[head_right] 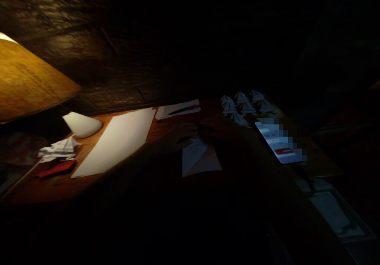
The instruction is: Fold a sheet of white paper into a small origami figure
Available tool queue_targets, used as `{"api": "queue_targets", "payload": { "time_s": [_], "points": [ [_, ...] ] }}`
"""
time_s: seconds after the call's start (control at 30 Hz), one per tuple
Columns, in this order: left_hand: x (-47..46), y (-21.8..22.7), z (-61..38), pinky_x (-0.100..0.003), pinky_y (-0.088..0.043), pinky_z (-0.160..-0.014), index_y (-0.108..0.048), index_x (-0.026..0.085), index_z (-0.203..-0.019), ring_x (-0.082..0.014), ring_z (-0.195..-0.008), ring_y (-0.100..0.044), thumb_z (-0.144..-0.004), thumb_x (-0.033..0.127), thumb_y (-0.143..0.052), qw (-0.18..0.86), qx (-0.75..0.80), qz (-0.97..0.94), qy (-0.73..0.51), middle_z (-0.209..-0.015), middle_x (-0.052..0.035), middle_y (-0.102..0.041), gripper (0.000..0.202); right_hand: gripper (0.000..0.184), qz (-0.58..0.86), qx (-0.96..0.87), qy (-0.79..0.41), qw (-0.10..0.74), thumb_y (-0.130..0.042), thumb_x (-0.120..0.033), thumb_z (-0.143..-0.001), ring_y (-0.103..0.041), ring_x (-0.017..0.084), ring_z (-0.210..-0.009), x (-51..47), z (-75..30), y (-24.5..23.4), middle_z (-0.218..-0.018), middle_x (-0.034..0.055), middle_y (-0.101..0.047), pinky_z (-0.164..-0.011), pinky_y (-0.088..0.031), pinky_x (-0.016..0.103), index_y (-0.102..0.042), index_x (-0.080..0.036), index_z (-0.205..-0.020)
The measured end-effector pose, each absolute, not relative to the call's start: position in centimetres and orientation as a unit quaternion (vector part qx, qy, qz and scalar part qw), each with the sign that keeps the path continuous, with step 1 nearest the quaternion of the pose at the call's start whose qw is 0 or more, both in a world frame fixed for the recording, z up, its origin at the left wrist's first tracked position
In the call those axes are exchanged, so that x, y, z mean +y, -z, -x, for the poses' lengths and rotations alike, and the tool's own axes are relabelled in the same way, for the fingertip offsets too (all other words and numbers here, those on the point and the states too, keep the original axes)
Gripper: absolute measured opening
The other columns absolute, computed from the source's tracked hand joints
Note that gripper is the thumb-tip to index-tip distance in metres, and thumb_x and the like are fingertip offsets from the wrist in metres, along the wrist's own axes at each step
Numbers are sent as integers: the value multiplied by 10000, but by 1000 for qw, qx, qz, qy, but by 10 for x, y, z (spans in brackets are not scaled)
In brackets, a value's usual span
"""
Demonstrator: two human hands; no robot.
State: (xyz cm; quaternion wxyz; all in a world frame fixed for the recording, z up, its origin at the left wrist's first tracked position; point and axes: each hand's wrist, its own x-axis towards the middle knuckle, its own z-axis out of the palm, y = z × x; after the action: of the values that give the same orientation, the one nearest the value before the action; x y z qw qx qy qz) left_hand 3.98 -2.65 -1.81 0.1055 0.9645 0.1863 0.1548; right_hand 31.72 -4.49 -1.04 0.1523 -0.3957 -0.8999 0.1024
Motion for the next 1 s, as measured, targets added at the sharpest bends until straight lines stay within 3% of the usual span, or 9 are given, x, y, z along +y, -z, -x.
{"api": "queue_targets", "payload": {
  "time_s": [0.3, 0.87, 1.0],
  "points": [
    [-27, 13, -41, -546, -354, -1153, -665, 289, -1260, -277, -1418, -430, -995, 328, -549, 87, 196, -969, -123, -1496, -36, -568, 292, 522, 410, -904, -67, 103, -569, -327, -962, -504, 333, -1388, -48, -315, 10, -1564, 104, -496, -1144, -402, 525, -565, -206, -1470],
    [-31, 6, -38, -555, -340, -1143, -651, 341, -1338, -287, -1418, -448, -1003, 301, -558, 58, 194, -974, -105, -1502, -20, -570, 349, 481, 423, -900, -50, 94, -540, -377, -985, -543, 332, -1307, -56, -310, 2, -1467, 136, -577, -1105, -430, 512, -603, -229, -1438],
    [-28, 5, -36, -541, -368, -1121, -690, 321, -1276, -285, -1378, -498, -988, 311, -581, 66, 185, -974, -113, -1424, -35, -636, 308, 487, 431, -896, -57, 87, -571, -335, -974, -545, 328, -1322, -56, -308, -2, -1471, 155, -579, -1125, -398, 508, -597, -199, -1441]
  ]
}}
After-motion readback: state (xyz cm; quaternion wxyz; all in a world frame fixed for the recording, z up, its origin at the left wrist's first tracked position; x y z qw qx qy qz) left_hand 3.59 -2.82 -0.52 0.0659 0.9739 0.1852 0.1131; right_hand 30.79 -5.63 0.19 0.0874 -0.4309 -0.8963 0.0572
